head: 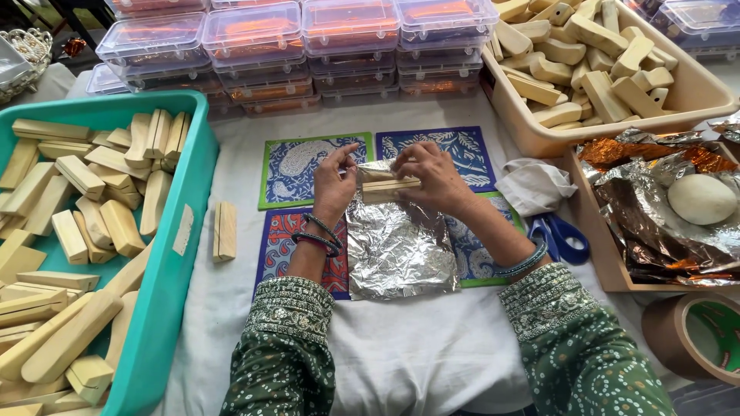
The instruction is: Cleaning wooden blocks with a cloth and wrapping them in decorative foil.
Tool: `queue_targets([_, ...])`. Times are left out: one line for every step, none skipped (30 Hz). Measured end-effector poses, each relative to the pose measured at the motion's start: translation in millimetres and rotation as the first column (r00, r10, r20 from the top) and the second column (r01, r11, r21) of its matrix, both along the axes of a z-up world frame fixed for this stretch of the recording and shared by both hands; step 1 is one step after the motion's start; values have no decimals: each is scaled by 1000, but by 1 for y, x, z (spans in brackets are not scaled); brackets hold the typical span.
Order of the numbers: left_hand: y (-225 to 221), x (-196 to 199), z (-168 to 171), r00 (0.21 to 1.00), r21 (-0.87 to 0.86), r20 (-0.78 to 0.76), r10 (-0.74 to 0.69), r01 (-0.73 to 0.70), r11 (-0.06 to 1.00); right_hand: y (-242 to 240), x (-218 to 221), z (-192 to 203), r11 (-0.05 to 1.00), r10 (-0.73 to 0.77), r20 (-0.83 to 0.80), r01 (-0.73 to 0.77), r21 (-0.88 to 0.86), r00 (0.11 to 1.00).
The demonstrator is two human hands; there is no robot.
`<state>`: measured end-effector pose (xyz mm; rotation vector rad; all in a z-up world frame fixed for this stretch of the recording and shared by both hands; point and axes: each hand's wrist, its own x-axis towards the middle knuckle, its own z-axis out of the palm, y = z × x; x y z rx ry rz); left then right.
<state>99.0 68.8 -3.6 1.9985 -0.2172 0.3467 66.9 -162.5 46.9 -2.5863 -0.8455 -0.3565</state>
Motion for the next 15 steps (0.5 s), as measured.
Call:
queue_targets([0, 0, 1, 1000, -1, -1, 1, -1, 1000, -1, -1, 3, 1000, 1, -1, -1, -1, 1000])
queue_targets([0, -1, 2, 1000, 15, 22, 9, -9, 1000, -1, -1, 6, 999, -19, -36, 18, -27, 999])
queue_targets([0, -1, 2, 999, 30, 44, 16, -18, 999, -2, -2, 9, 998, -40, -70, 36, -55, 997])
queue_targets([0, -4, 7, 999, 28, 44, 18, -19, 999, -2, -1, 9, 998, -39, -71, 35, -56, 997])
queue_targets([0, -6, 12, 999, 21, 46, 9, -10, 1000, -3, -1, 8, 997, -50, -87, 45, -66, 995])
queue_targets([0, -9, 17, 999, 14, 49, 0, -1, 1000, -4, -1, 8, 996, -62, -102, 55, -75, 993])
queue_targets([1, -8, 15, 999, 15, 47, -2, 1, 1000, -5, 1, 3, 996, -64, -104, 56, -74, 993])
queue_targets([1, -7, 14, 1000, 22, 31, -3, 2, 1000, -6, 3, -2, 998, -51, -99, 48, -36, 994])
queue_targets([2, -6, 13, 1000, 27, 16, -4, 3, 1000, -8, 6, -7, 999, -39, -92, 39, 1, 995])
queue_targets([2, -5, 10, 1000, 27, 16, -5, 5, 1000, -9, 7, -10, 999, -40, -92, 41, 2, 995])
queue_targets([3, -5, 8, 999, 101, 39, 3, -7, 995, -9, 8, -14, 999, -27, -81, 30, 38, 996])
queue_targets([4, -4, 5, 998, 173, 62, 9, -20, 985, -9, 10, -18, 997, -15, -70, 20, 73, 997])
queue_targets([3, -8, 10, 998, 173, 63, 9, -20, 985, -7, 9, -17, 997, -15, -69, 20, 73, 997])
queue_targets([2, -11, 15, 995, 199, 102, 14, -34, 979, -6, 9, -15, 997, -17, -52, 21, 69, 998])
queue_targets([0, -15, 20, 990, 226, 142, 15, -48, 973, -5, 8, -15, 998, -22, -35, 24, 66, 999])
